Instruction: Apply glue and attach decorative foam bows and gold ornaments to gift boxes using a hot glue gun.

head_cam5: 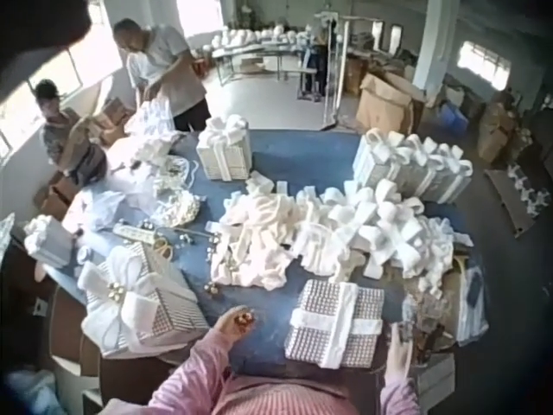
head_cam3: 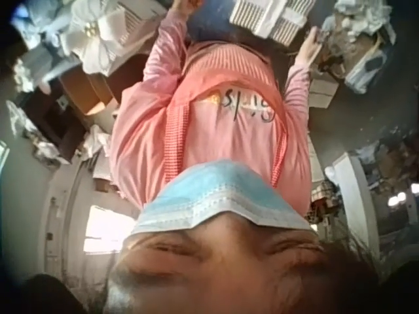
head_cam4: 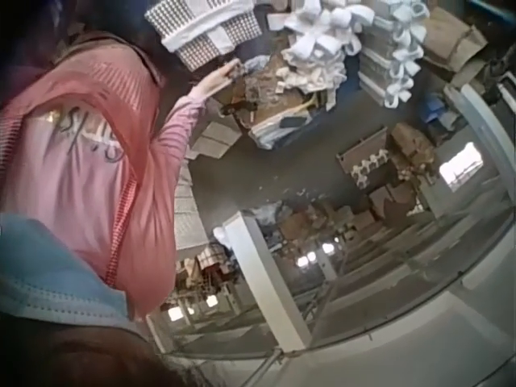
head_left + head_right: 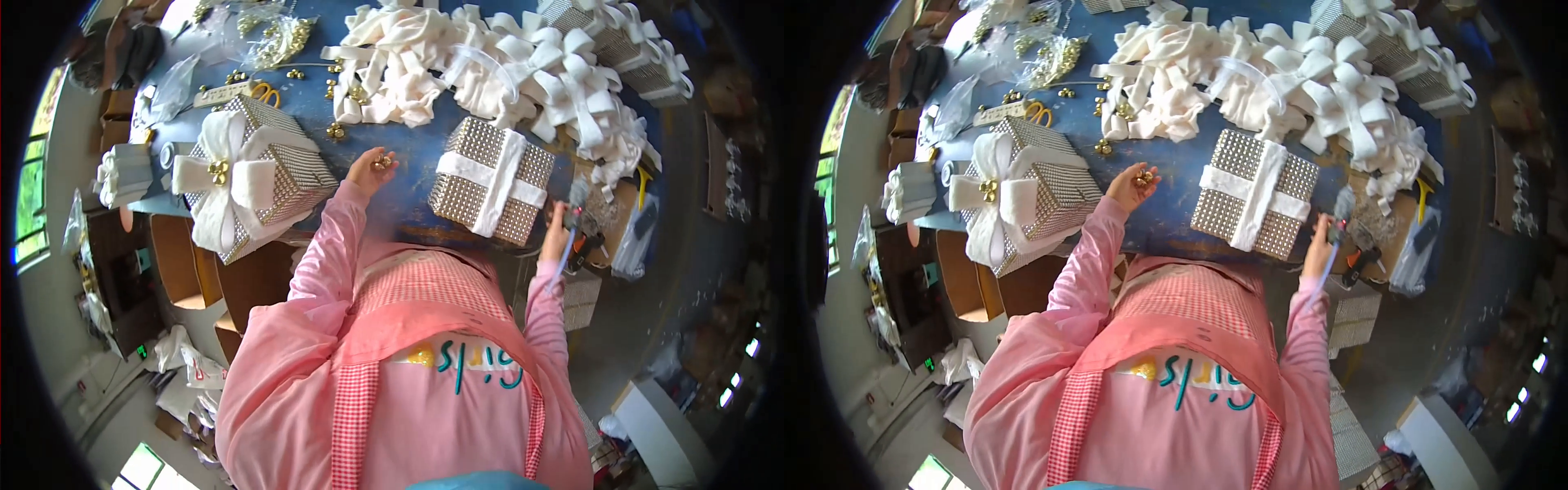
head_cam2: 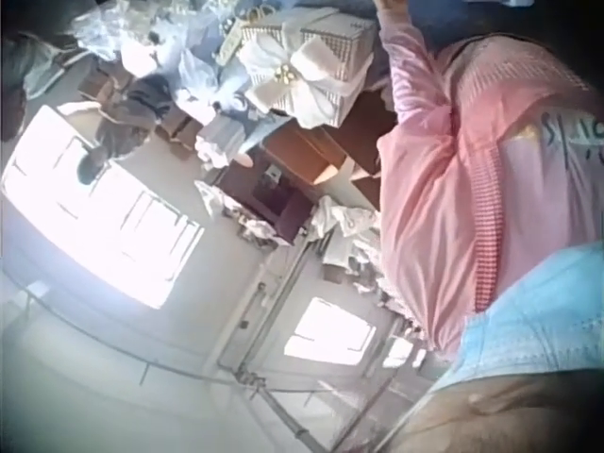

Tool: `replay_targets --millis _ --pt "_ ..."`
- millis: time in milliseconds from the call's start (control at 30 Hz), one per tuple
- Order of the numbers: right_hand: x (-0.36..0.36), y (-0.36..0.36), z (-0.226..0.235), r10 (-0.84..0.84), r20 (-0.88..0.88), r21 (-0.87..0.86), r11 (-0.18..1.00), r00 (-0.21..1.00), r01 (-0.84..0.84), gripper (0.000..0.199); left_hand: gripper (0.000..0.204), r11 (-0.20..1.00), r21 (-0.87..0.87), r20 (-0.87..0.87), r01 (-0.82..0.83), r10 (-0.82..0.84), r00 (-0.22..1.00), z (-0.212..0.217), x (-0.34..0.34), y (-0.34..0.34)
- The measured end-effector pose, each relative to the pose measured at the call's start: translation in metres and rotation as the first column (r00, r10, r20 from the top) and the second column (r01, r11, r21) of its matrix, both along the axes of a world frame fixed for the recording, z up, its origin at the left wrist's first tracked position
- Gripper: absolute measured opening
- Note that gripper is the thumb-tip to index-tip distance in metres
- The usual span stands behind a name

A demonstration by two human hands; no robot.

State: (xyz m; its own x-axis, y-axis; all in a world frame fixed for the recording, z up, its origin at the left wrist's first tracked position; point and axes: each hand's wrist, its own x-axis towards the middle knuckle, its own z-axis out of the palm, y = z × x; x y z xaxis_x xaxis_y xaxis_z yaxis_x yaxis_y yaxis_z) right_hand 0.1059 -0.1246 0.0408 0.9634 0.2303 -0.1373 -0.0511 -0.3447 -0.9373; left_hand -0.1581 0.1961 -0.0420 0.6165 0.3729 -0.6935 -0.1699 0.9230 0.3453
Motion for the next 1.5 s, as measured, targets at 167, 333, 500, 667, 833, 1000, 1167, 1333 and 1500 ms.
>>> replay_targets --millis 167,333,500,667,833,1000,1167,1333,1500 --pt "0.003 -0.028 0.019 -0.059 -0.109 0.003 0.998 0.992 0.059 0.025 0.024 0.953 0.281 -0.388 0.11 0.008 0.922 -0.021 0.003 0.004" --pt "0.004 -0.049 0.023 -0.064 -0.122 -0.026 0.998 0.99 0.061 0.024 0.021 0.825 0.436 -0.6 0.36 -0.032 0.799 -0.045 0.016 0.026" --pt "-0.003 -0.061 0.025 -0.101 -0.142 -0.059 0.994 0.985 0.093 0.025 0.024 0.765 0.48 -0.646 0.429 -0.022 0.763 -0.035 0.032 0.035" --pt "-0.008 -0.062 0.024 -0.07 -0.119 -0.092 0.994 0.99 0.059 0.027 0.023 0.713 0.49 -0.814 0.501 0.17 0.555 -0.028 0.012 0.04" --pt "-0.01 -0.062 0.014 -0.1 -0.161 -0.07 0.993 0.982 0.09 0.024 0.017 0.697 0.61 -0.713 0.376 0.277 0.644 -0.025 -0.002 0.009" --pt "-0.012 -0.083 0.005 -0.094 -0.176 -0.122 0.99 0.98 0.073 0.029 0.015 0.657 0.642 -0.637 0.395 0.17 0.752 0.014 0.022 -0.048" --pt "-0.02 -0.087 0.017 0.007 -0.228 -0.035 0.999 0.974 -0.016 0.047 0.021 0.572 0.665 -0.62 0.481 0.063 0.782 0.042 0.017 -0.058" --pt "-0.018 -0.105 0.05 -0.166 -0.417 0.064 0.975 0.894 0.211 0.027 0.025 0.436 0.808 -0.439 0.396 -0.002 0.898 0.123 0.071 -0.034" --pt "0.01 -0.143 0.044 -0.173 -0.528 0.155 0.943 0.831 0.295 0.025 0.022 0.237 0.884 -0.365 0.403 -0.188 0.912 0.211 0.171 -0.059"
